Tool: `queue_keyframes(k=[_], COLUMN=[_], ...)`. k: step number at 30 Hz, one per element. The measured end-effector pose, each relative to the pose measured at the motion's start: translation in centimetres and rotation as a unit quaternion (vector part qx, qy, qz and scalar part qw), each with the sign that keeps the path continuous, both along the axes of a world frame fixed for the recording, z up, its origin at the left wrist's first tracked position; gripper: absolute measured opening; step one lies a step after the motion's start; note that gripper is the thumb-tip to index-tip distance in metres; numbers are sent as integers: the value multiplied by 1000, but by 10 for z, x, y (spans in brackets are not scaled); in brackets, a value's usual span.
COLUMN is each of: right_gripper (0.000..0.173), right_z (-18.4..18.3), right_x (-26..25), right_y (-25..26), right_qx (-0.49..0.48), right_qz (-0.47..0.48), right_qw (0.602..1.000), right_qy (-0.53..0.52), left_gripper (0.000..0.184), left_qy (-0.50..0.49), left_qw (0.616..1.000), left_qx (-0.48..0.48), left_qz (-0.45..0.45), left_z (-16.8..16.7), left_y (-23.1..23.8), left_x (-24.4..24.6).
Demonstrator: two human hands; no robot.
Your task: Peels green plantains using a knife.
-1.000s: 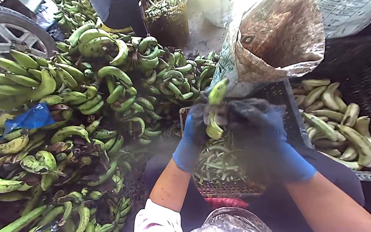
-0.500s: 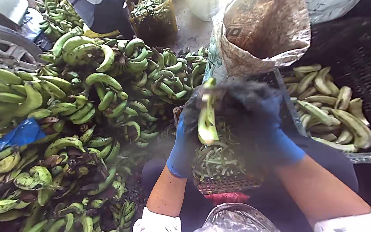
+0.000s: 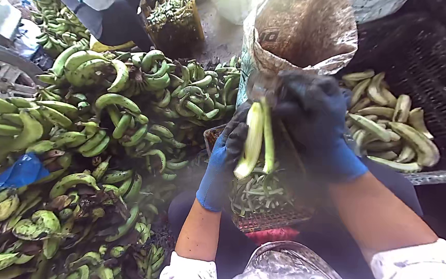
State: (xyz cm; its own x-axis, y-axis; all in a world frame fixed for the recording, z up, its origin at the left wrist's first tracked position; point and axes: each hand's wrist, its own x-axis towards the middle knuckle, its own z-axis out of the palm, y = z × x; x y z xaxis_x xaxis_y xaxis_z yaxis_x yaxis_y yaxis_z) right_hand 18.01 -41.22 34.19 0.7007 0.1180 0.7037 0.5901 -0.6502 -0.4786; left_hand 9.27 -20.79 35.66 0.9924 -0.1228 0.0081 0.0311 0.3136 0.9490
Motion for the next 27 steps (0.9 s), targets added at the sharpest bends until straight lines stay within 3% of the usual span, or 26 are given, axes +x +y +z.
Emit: queue_keyframes(k=[2, 4, 7, 9, 12, 14, 17, 20, 23, 27], right_gripper=[53, 54, 48, 47, 46, 46, 45, 53, 63, 55], right_z=[3, 5, -9, -12, -5, -4, -7, -3, 0, -8], right_x=[10, -10, -51, -56, -38, -32, -25, -1, 13, -29], right_y=[-4, 6, 29, 33, 24, 17, 7, -6, -10, 15], right_qx=[13, 10, -9, -18, -4, -10, -20, 1, 36, -4], right_qz=[-46, -17, 53, 76, 91, 95, 114, 80, 0, 33], right_qw=[998, 998, 999, 997, 996, 995, 991, 995, 987, 999], right_qy=[29, 54, -2, -29, -14, -33, -67, 51, 153, 35], left_gripper=[44, 39, 36, 38, 34, 34, 41, 40, 46, 40], left_qy=[20, -27, -136, -157, -147, -108, -38, 54, 43, 8], left_qw=[998, 990, 948, 933, 957, 967, 990, 996, 995, 988], left_qx=[-64, -128, -77, -52, -189, -209, -134, -10, 15, -124], left_qz=[-9, 58, 278, 321, 166, 96, -5, -64, -90, 90], left_z=[-4, -1, -2, -1, -3, -3, -3, -3, -10, -2], left_y=[0, 0, -15, -23, -22, -14, 4, 13, 17, 1], left_x=[10, 23, 24, 18, 20, 22, 14, 3, 14, 12])
